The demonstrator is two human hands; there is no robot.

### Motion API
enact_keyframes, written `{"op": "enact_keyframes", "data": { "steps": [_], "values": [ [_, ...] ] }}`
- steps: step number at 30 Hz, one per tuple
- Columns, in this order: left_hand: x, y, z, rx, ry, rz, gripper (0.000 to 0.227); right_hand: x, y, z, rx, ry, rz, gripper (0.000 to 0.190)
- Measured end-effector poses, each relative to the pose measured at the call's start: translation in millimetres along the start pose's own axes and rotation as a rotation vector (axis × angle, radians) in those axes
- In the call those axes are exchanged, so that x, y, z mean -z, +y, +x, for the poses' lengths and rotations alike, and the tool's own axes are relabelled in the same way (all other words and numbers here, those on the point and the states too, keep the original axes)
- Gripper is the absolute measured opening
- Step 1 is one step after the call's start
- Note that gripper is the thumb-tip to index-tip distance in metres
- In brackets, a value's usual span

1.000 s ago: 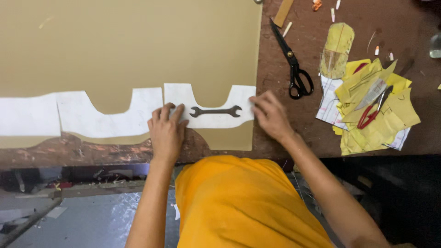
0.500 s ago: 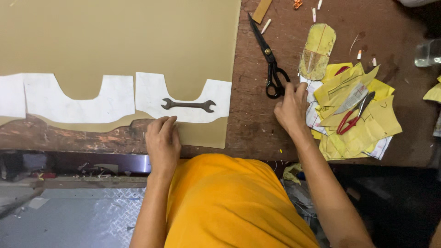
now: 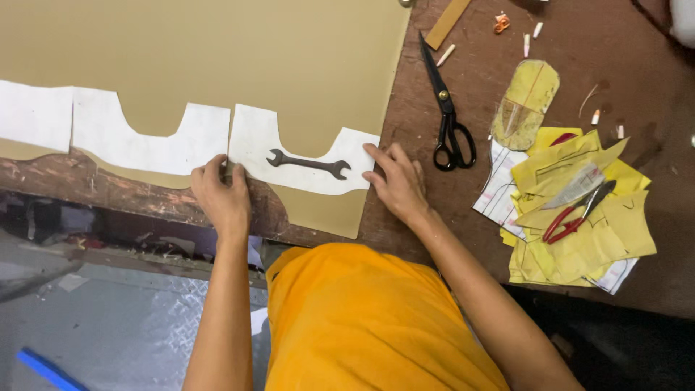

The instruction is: The person arranges yellow paper templates on a large sheet of cardboard and uses shears to cut along the template outlines. The person handles multiple templates and cuts several curved shapes from the cardboard.

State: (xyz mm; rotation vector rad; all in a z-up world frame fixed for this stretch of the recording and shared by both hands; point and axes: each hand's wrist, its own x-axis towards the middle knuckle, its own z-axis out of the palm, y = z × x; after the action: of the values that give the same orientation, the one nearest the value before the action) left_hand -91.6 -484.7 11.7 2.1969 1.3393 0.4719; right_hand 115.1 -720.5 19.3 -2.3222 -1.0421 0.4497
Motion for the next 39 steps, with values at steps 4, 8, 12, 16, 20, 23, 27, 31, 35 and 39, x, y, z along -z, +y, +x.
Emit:
{"op": "enact_keyframes", "data": {
  "steps": [4, 8, 12, 16, 20, 23, 27, 31, 35, 39],
  "values": [
    [-3, -10, -1, 0.052, 0.010, 0.031, 0.026, 2, 4, -9, -0.103, -0.050, 0.097, 0.055],
    [-9, -6, 18, 0.046, -0.003, 0.088, 0.024, 6, 5, 9, -0.128, -0.020, 0.103, 0.056],
    [-6, -6, 16, -0.025, 0.011, 0.303, 0.019, 5, 3, 9, -0.072, 0.000, 0.129, 0.056],
    [-15, -6, 18, 0.051, 0.019, 0.179, 0.022, 7, 12, 13, -0.037, 0.006, 0.148, 0.049],
    [-17, -11, 20, 0.079, -0.007, 0.111, 0.019, 6, 14, 10, -0.022, 0.021, 0.156, 0.049],
    [-17, -12, 25, 0.147, -0.039, 0.067, 0.017, 6, 14, 14, -0.017, 0.029, 0.141, 0.048],
    [-14, -11, 21, 0.111, -0.028, 0.041, 0.015, 6, 15, 8, -0.026, 0.037, 0.145, 0.048],
    [-12, -7, 24, 0.135, -0.043, 0.056, 0.017, 6, 14, 11, -0.034, 0.033, 0.124, 0.049],
    [-11, -6, 22, 0.159, -0.057, 0.046, 0.016, 4, 14, 9, -0.074, 0.006, 0.109, 0.050],
    [-11, -4, 23, 0.114, -0.056, 0.076, 0.016, 5, 15, 10, -0.057, 0.017, 0.114, 0.050]
  ]
}}
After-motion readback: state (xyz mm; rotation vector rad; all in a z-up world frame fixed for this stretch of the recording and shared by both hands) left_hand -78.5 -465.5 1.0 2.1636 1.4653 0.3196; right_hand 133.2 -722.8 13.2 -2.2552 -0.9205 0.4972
